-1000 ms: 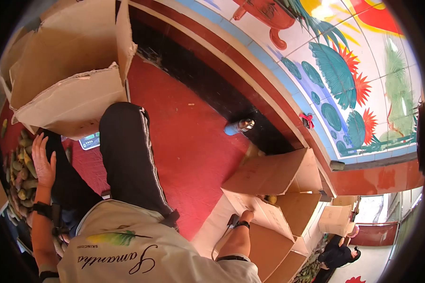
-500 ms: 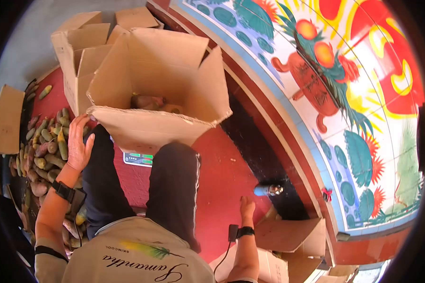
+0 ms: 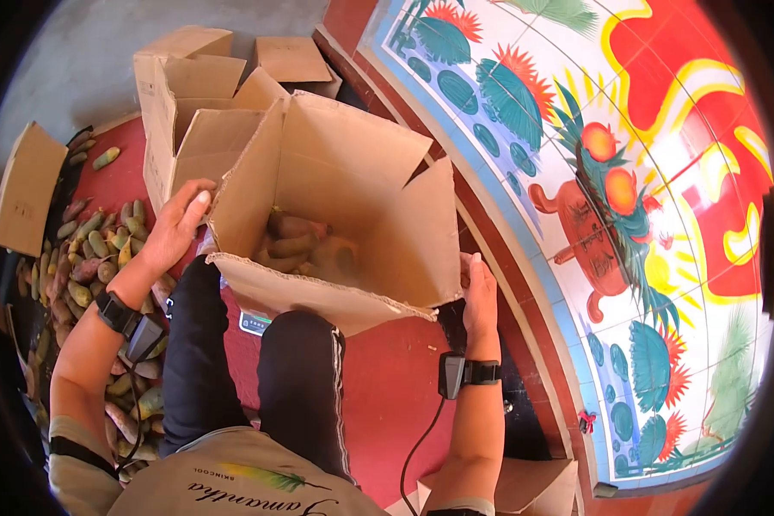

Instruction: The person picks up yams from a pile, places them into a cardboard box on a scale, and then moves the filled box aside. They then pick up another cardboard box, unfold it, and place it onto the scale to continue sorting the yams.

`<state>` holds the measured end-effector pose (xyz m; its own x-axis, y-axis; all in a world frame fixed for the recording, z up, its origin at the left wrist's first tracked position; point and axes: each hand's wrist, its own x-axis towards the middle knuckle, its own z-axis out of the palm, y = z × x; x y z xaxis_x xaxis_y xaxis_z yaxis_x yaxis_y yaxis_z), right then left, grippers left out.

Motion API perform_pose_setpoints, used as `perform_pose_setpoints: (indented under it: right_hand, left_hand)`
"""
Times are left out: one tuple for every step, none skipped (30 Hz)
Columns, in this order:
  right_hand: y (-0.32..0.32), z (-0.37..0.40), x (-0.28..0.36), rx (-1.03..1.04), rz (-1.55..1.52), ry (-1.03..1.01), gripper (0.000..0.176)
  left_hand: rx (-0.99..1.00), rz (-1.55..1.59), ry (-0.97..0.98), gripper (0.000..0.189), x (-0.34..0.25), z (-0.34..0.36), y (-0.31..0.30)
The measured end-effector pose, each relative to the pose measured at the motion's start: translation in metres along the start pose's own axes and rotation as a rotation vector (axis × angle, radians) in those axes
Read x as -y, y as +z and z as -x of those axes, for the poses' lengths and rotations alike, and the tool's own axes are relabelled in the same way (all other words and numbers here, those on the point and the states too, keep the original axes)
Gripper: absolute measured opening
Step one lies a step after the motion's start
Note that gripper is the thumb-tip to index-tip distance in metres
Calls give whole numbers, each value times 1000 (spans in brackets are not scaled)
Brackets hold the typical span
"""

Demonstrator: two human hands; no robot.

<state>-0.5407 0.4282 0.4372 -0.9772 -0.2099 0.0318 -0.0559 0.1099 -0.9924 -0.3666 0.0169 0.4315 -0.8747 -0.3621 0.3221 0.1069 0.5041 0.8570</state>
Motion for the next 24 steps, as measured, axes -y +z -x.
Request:
perform_pose_setpoints:
  right_hand:
    - [4, -8, -1, 8, -3, -20, 38]
    - [8, -13, 0, 16, -6, -37, 37]
    - [11, -16, 1, 15, 28, -33, 35]
    - [16, -17, 3, 22, 29, -30, 35]
    - [21, -18, 5, 32, 60, -33, 33]
    - [25, -19, 6, 41, 91, -36, 32]
    - [27, -19, 7, 47, 91, -34, 32]
    - [28, -20, 7, 51, 156, -37, 31]
    - [29, -20, 8, 54, 221, -38, 30]
    - [29, -19, 9, 57, 221, -37, 30]
    - [29, -18, 11, 60, 265, -58, 30]
    - [28, -17, 12, 62, 308, -79, 30]
    - [27, -18, 12, 63, 309, -76, 30]
    - [25, -18, 13, 74, 316, -74, 30]
    - [24, -19, 14, 85, 323, -74, 30]
    - [23, -21, 13, 82, 323, -75, 30]
    - [22, -22, 12, 81, 355, -97, 30]
    - [21, -22, 11, 80, 388, -119, 30]
    - [22, -21, 11, 77, 389, -117, 30]
    - [23, -19, 12, 75, 422, -130, 30]
    - [24, -18, 12, 73, 454, -142, 30]
    - [25, -18, 12, 71, 455, -139, 30]
    - [26, -17, 12, 64, 469, -160, 30]
    - [25, -16, 12, 56, 484, -181, 30]
  left_hand:
    - [30, -40, 1, 34, -4, -5, 2]
    - [63, -79, 1, 36, -6, -9, 2]
    - [48, -9, 46, 34, 1, -15, 5]
    - [44, -10, 40, 34, 3, -18, 8]
    - [29, 38, 7, 36, 1, -22, 12]
    - [16, 86, -24, 38, -1, -26, 15]
    - [12, 85, -29, 38, -2, -28, 16]
    - [59, 76, -71, 41, -3, -30, 17]
    - [108, 67, -114, 44, -3, -32, 17]
    - [107, 66, -117, 44, -2, -35, 17]
    - [137, 78, -120, 44, -1, -38, 16]
    - [169, 90, -121, 45, 0, -40, 16]
    - [170, 90, -123, 45, 2, -41, 16]
    - [159, 84, -112, 43, 4, -42, 16]
    - [148, 77, -99, 42, 4, -44, 16]
    - [150, 78, -96, 42, 3, -44, 16]
    - [121, 38, -79, 39, 0, -44, 17]
    - [91, -2, -64, 37, -1, -43, 18]
    - [95, -1, -64, 37, 1, -42, 20]
    - [73, 9, -46, 36, 5, -40, 22]
    - [51, 17, -28, 35, 8, -39, 24]
    - [55, 18, -28, 35, 6, -37, 24]
    - [48, 4, -28, 35, 3, -36, 24]
    - [43, -10, -27, 35, 0, -36, 24]
